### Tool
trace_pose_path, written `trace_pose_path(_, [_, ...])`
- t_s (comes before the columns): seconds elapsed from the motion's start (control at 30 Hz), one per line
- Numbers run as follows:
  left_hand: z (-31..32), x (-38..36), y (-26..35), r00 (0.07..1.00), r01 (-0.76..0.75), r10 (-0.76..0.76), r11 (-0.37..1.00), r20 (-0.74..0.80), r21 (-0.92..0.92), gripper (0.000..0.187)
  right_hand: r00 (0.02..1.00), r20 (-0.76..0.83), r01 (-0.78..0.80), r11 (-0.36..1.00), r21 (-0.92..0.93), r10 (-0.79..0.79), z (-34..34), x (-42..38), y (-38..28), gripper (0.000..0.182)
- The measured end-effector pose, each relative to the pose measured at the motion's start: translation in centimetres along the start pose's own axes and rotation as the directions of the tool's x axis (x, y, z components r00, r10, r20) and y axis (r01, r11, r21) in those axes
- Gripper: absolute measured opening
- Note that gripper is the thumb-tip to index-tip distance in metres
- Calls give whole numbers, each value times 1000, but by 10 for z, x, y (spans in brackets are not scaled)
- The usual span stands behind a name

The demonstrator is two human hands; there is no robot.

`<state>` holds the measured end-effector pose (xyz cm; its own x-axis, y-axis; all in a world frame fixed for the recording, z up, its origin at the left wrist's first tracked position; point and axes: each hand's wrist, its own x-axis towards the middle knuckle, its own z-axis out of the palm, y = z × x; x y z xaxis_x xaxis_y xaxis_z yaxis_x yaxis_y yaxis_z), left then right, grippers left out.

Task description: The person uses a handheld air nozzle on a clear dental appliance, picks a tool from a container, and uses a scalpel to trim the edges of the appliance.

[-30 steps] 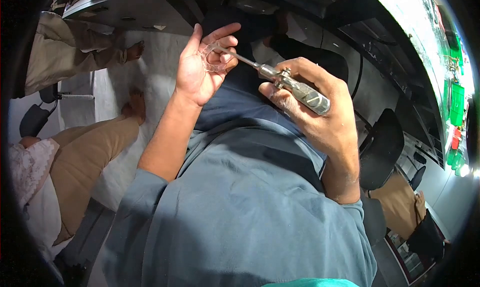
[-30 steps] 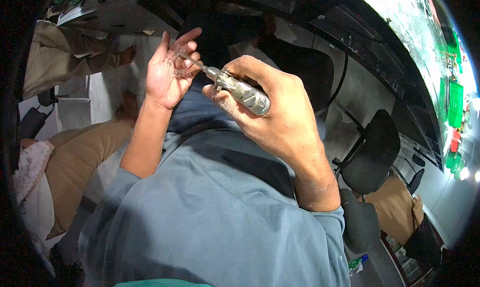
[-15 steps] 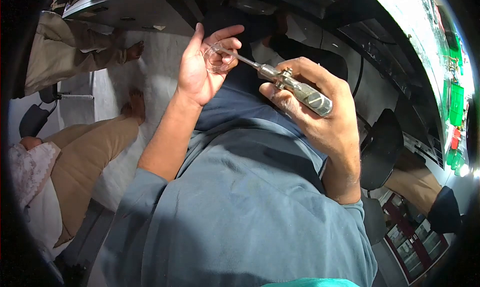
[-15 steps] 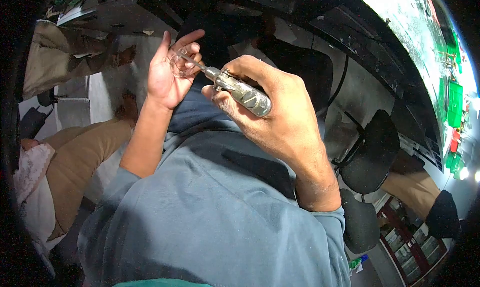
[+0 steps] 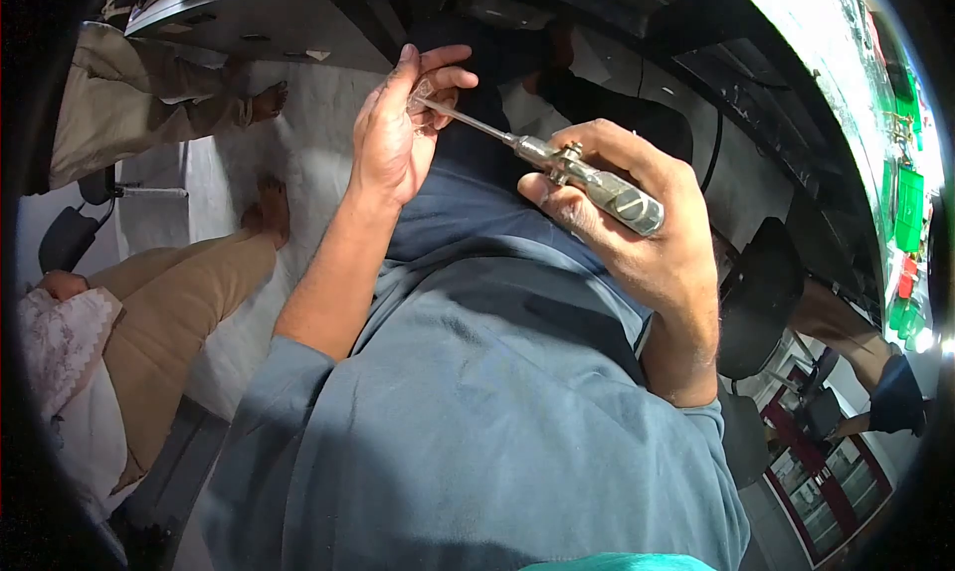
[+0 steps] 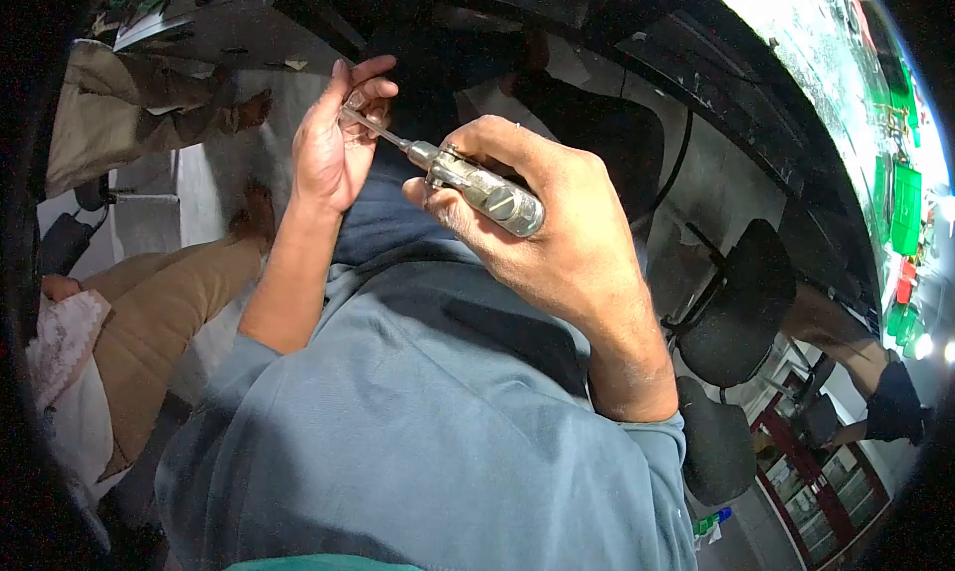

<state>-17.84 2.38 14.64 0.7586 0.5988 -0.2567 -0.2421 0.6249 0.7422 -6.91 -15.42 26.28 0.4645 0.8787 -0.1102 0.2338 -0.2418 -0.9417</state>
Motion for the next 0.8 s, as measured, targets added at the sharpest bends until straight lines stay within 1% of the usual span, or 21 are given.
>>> trace_pose_path(0.1, [2, -2, 2, 1000, 12, -12, 1000, -12, -5, 46, 999, -4, 34, 999, -37, -34, 0, 2, 1, 24])
trace_pose_path(0.2, [-1, -2, 2, 1000, 24, -24, 999, -2, -34, 45, 999, -28, 30, 999, -16, -31, 3, 2, 2, 25])
trace_pose_path(0.3, [-2, -1, 1, 1000, 5, -5, 1000, 15, -20, 45, 1000, 2, 26, 998, -50, -26, 3, 2, 1, 26])
trace_pose_path(0.43, [2, -2, 5, 1000, 21, -21, 1000, -3, -12, 46, 999, -29, 26, 999, -30, -27, 4, 1, 2, 26])
trace_pose_path(0.5, [4, -3, 8, 997, 69, -66, 993, 35, -91, 46, 998, -29, 50, 998, 26, -49, 4, -1, 5, 26])
trace_pose_path(0.53, [2, -3, 7, 997, 69, -66, 993, 33, -91, 46, 998, -28, 50, 998, 27, -50, 4, -1, 5, 26])
trace_pose_path(0.6, [-4, 0, 3, 970, 172, -109, 940, 219, -295, 45, 999, 27, 25, 1000, 8, -25, 4, -3, 3, 26])
trace_pose_path(0.63, [-6, 1, 3, 970, 172, -110, 940, 216, -294, 45, 999, 29, 25, 1000, -10, -25, 4, -3, 3, 27])
trace_pose_path(0.7, [-8, 2, 2, 923, 314, -161, 842, 350, -440, 43, 999, 51, 20, 999, -33, -19, 4, -3, 3, 27])
trace_pose_path(0.73, [-7, 1, 3, 923, 315, -162, 841, 350, -440, 43, 997, 70, 18, 998, -57, -14, 4, -4, 3, 27])
trace_pose_path(0.77, [-5, -1, 5, 920, 351, -205, 812, 336, -467, 40, 997, 70, 17, 998, -56, -13, 3, -4, 1, 27])
trace_pose_path(0.8, [-3, -2, 7, 913, 386, -248, 779, 323, -495, 38, 994, 106, -4, 998, -56, 10, 2, -4, -3, 27])
